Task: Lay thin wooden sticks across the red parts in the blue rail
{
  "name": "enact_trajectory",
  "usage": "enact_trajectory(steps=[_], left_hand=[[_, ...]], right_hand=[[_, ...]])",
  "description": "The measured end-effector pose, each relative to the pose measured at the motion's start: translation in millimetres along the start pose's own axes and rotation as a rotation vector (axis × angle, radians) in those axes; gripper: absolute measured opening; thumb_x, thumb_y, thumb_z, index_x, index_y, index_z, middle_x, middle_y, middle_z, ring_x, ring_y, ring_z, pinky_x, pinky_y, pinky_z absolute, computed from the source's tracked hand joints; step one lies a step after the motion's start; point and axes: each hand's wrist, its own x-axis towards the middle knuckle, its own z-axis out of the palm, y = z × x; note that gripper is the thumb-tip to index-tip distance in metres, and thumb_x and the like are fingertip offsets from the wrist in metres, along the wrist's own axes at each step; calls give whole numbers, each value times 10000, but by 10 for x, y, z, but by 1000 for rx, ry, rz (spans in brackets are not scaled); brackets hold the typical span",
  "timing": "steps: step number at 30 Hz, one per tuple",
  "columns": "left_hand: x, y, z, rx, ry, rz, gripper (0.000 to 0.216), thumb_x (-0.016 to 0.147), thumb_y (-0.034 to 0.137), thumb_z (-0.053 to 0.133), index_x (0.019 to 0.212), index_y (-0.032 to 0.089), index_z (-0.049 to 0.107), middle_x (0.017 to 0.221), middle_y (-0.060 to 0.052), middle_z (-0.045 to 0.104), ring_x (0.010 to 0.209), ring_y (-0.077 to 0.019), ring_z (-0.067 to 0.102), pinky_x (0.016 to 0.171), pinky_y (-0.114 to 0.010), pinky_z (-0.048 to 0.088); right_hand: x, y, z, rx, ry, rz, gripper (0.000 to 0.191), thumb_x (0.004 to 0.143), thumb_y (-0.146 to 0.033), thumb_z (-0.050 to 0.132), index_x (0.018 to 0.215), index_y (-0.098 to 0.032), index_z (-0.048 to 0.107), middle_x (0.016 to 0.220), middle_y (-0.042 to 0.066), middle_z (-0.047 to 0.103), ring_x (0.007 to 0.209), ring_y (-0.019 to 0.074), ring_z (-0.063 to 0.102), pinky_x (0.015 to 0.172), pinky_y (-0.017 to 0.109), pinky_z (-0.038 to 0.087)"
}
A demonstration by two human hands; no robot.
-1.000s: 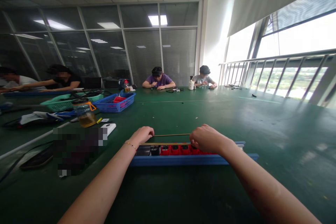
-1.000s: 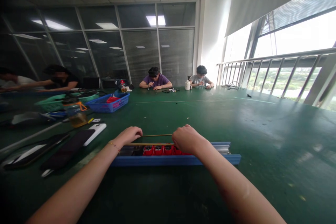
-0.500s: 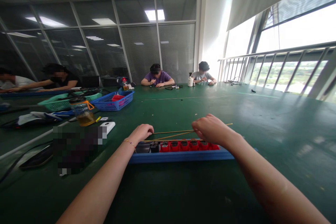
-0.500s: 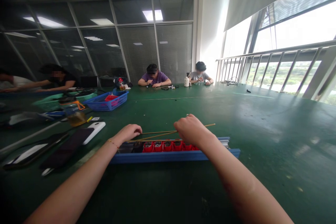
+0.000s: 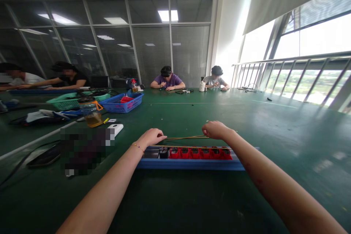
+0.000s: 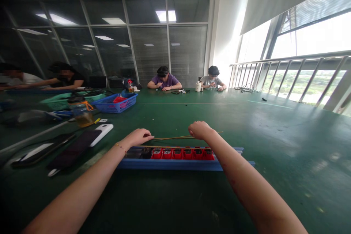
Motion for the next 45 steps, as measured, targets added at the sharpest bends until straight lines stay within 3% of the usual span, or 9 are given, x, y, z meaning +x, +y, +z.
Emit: enact_trajectory(steps=[7, 13, 21, 28, 36, 41, 45], left_hand=[[23, -38, 9, 25, -13, 18, 169, 739, 361, 555, 810, 239, 648, 802, 3, 651, 727, -132, 580, 599, -205, 385], [33, -53, 28, 27, -8, 24, 122, 745, 303, 554, 801, 240, 642, 811, 5, 645, 736, -132, 581, 608, -209, 391], [41, -70, 44, 10, 7, 30, 107, 748, 274, 552, 789, 237, 643, 818, 3, 640, 737, -128, 583, 631, -211, 398], [34, -75, 57, -2, 12, 36, 107, 749, 260, 544, 786, 235, 641, 820, 2, 637, 740, -129, 581, 626, -209, 402], [51, -84, 57, 4, 5, 43, 121, 749, 263, 530, 789, 233, 640, 816, -1, 637, 739, -131, 577, 619, -209, 404], [21, -60, 31, -1, 2, 40, 139, 753, 281, 524, 801, 226, 642, 834, -7, 639, 749, -131, 578, 631, -210, 405], [11, -44, 27, 0, 14, 21, 129, 747, 270, 528, 788, 230, 643, 840, -8, 642, 751, -136, 579, 636, -221, 405]], right_hand=[[411, -283, 46, 11, -109, -101, 278, 726, -145, 526, 991, -193, 596, 948, 104, 658, 837, 243, 620, 637, 306, 455], [495, -428, 23, -3, -133, -130, 247, 732, -120, 518, 953, -167, 618, 947, 129, 658, 844, 250, 620, 652, 326, 461], [211, -188, -152, 36, -42, -185, 224, 788, -226, 467, 958, -195, 610, 908, 99, 662, 830, 242, 609, 640, 306, 434], [-221, -184, -452, 255, -115, -468, 281, 807, -377, 463, 971, -222, 630, 920, 23, 675, 777, 160, 606, 609, 229, 402], [-317, -419, -444, 4, 23, -416, 206, 780, -259, 461, 790, -201, 658, 774, 45, 681, 682, 188, 609, 598, 275, 386], [-279, -156, -549, 11, 109, -282, 230, 826, -276, 437, 877, -219, 653, 807, 52, 679, 705, 186, 611, 606, 268, 390], [-204, 145, -429, -26, 10, -151, 196, 801, -255, 487, 859, -226, 672, 819, 65, 681, 740, 210, 617, 611, 276, 394]])
